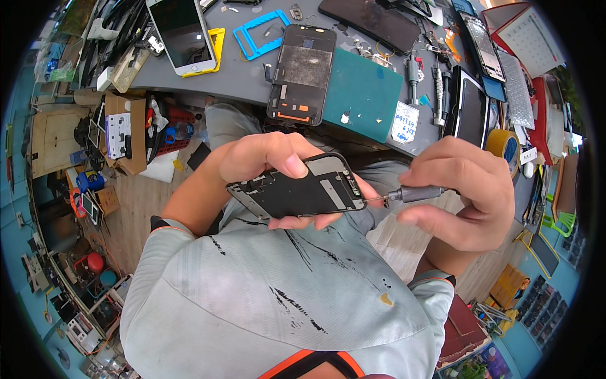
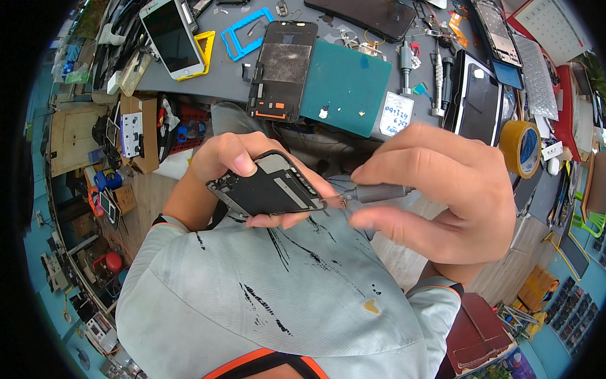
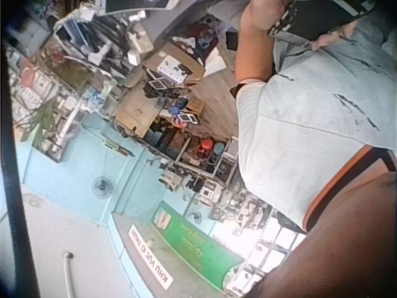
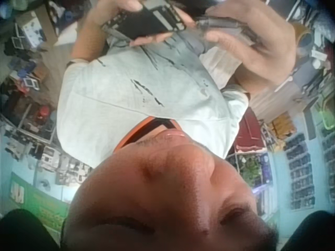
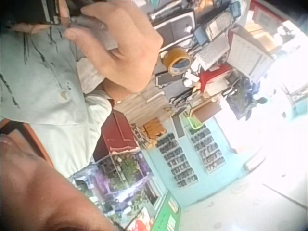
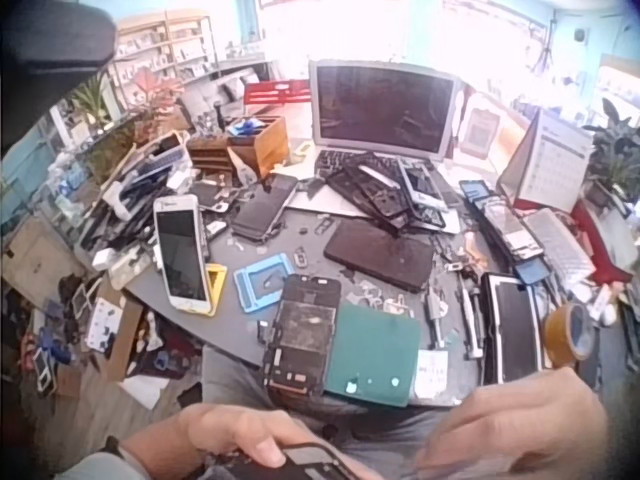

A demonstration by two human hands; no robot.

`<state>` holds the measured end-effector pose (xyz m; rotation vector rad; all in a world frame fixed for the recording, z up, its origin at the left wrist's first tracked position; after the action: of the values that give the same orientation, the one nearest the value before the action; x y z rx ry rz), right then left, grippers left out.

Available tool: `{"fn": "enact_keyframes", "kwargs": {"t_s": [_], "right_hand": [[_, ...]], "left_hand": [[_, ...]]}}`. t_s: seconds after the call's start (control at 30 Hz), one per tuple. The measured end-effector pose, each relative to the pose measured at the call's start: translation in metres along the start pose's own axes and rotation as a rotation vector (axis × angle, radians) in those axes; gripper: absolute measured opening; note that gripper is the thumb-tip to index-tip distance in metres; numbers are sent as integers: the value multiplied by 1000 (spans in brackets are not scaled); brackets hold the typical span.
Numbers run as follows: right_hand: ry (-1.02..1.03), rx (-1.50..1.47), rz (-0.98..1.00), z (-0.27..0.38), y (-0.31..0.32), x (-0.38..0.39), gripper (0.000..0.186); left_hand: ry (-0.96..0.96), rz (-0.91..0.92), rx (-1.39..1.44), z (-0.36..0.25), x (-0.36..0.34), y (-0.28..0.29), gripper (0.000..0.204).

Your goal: The person disassembles and reassembles multiple smartphones at a cluttered workbench. They remove back covers, unscrew internal components, and handle various phone parts and tools. The person works on several devices sequentially, using a screwdriver to remove and install screws.

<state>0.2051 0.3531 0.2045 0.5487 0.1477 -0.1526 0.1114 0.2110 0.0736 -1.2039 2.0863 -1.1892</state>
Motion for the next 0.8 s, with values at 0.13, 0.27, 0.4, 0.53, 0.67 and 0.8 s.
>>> {"fn": "enact_keyframes", "kwargs": {"t_s": [0.13, 0.27, 0.4, 0.53, 0.67, 0.8], "right_hand": [[-50, 39, 54, -2, 0, 4, 29], [-34, -4, 5, -4, -2, 3, 29], [-9, -11, -13, -4, -3, 1, 31], [-65, 1, 56, -6, -5, 5, 33], [-74, 12, 80, -9, -5, 9, 33], [-11, 27, -20, -5, -6, 5, 31]], "left_hand": [[0, 1, -9, -1, -1, -2, 107], [37, -16, 29, 2, 0, 0, 108], [44, -26, 72, 6, 1, 2, 109], [44, -10, 111, 13, 2, 0, 108], [52, -23, 116, 15, 1, 0, 107], [28, -77, 124, 14, 0, 6, 106]]}}
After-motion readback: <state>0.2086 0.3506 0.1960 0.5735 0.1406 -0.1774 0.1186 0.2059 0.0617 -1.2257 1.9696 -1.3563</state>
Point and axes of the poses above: each hand's wrist, its own x-axis away from the middle knuckle, its own y-axis out of the back of the hand, z = x × y, the point moved 8 cm from there along -x, towards the middle knuckle, and after that the axes turned 9 degrees about -y, right-handed, at the moved point
